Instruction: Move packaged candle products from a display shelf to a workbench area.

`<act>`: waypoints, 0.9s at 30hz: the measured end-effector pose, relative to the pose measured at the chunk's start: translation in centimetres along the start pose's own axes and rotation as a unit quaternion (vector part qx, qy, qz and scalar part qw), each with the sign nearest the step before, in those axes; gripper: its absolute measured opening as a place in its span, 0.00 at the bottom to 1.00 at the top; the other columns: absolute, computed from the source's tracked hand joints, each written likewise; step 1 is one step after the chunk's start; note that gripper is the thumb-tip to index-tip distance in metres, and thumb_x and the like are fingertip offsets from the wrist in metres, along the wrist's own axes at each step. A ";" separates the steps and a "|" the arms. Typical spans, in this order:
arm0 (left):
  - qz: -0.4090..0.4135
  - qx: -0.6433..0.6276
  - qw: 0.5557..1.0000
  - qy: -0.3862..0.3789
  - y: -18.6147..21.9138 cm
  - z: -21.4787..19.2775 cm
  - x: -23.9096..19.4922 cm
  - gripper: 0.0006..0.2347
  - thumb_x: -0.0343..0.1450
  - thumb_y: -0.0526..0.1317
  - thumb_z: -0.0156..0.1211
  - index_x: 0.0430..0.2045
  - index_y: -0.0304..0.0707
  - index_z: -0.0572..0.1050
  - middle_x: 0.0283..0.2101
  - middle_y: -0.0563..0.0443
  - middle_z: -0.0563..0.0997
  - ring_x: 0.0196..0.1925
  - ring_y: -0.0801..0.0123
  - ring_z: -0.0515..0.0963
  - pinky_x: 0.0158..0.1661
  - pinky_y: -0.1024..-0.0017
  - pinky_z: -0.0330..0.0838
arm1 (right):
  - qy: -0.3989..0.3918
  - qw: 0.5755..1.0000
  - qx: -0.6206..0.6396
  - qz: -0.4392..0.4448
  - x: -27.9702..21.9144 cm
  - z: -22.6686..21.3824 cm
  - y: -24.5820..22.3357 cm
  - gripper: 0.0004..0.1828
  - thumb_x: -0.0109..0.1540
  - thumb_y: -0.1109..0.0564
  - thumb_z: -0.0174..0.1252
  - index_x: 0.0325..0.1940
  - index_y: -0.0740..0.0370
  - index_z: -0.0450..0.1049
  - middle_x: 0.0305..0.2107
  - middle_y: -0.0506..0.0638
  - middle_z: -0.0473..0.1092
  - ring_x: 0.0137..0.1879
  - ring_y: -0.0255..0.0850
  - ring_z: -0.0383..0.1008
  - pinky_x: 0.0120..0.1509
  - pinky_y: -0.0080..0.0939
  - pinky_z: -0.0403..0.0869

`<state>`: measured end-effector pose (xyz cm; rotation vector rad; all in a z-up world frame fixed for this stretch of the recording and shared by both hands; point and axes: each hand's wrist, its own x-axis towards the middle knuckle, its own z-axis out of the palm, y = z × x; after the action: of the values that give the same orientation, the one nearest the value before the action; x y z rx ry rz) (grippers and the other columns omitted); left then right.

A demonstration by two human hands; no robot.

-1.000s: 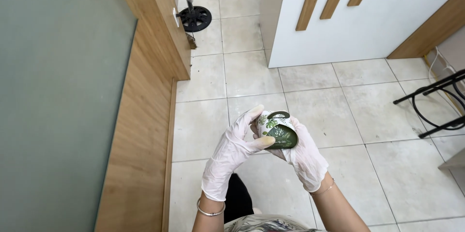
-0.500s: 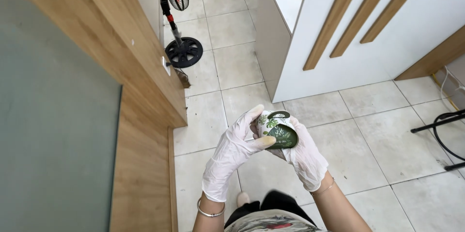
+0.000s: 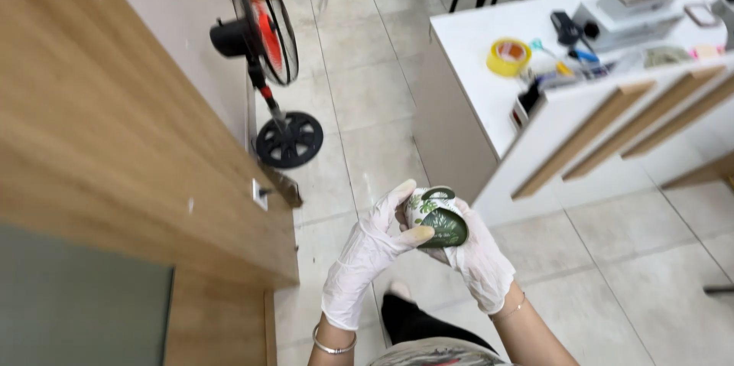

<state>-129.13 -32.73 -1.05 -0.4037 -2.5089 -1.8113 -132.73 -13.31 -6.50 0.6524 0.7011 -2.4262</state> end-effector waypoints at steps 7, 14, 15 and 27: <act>0.054 0.000 0.998 0.009 -5.0 -5.5 17.0 0.35 0.63 0.46 0.75 0.64 0.33 0.67 0.55 0.46 0.80 0.50 0.67 0.79 0.52 0.69 0.75 | 0.048 0.998 0.019 0.029 13.6 8.8 -8.7 0.31 0.68 0.39 0.42 0.62 0.67 0.66 0.50 0.69 0.72 0.50 0.63 0.78 0.48 0.62 0.80; 0.053 -0.027 0.998 -0.011 -14.1 -10.0 32.0 0.35 0.63 0.46 0.75 0.65 0.34 0.65 0.55 0.45 0.79 0.46 0.64 0.79 0.50 0.68 0.76 | 0.005 0.990 0.141 0.033 26.5 15.9 -14.2 0.27 0.69 0.47 0.44 0.64 0.71 0.64 0.52 0.70 0.71 0.56 0.62 0.73 0.56 0.64 0.77; 0.057 -0.028 0.998 -0.018 -14.2 -11.3 34.6 0.35 0.63 0.46 0.75 0.65 0.34 0.65 0.55 0.45 0.79 0.46 0.64 0.79 0.50 0.68 0.76 | 0.005 0.989 0.145 0.026 29.5 15.9 -15.2 0.27 0.69 0.47 0.44 0.64 0.71 0.64 0.52 0.70 0.71 0.56 0.62 0.73 0.56 0.64 0.77; 0.115 -0.031 0.985 -0.128 -20.8 -24.2 64.3 0.35 0.63 0.44 0.77 0.65 0.35 0.66 0.52 0.44 0.81 0.46 0.64 0.80 0.49 0.68 0.78 | 0.135 0.980 0.112 -0.097 51.2 31.1 -26.6 0.19 0.67 0.46 0.42 0.59 0.54 0.63 0.51 0.65 0.71 0.53 0.60 0.75 0.51 0.63 0.77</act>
<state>-199.05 -48.84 -1.74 -0.9431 -2.4340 -1.8532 -196.05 -30.20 -3.36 1.0628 0.6249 -2.6499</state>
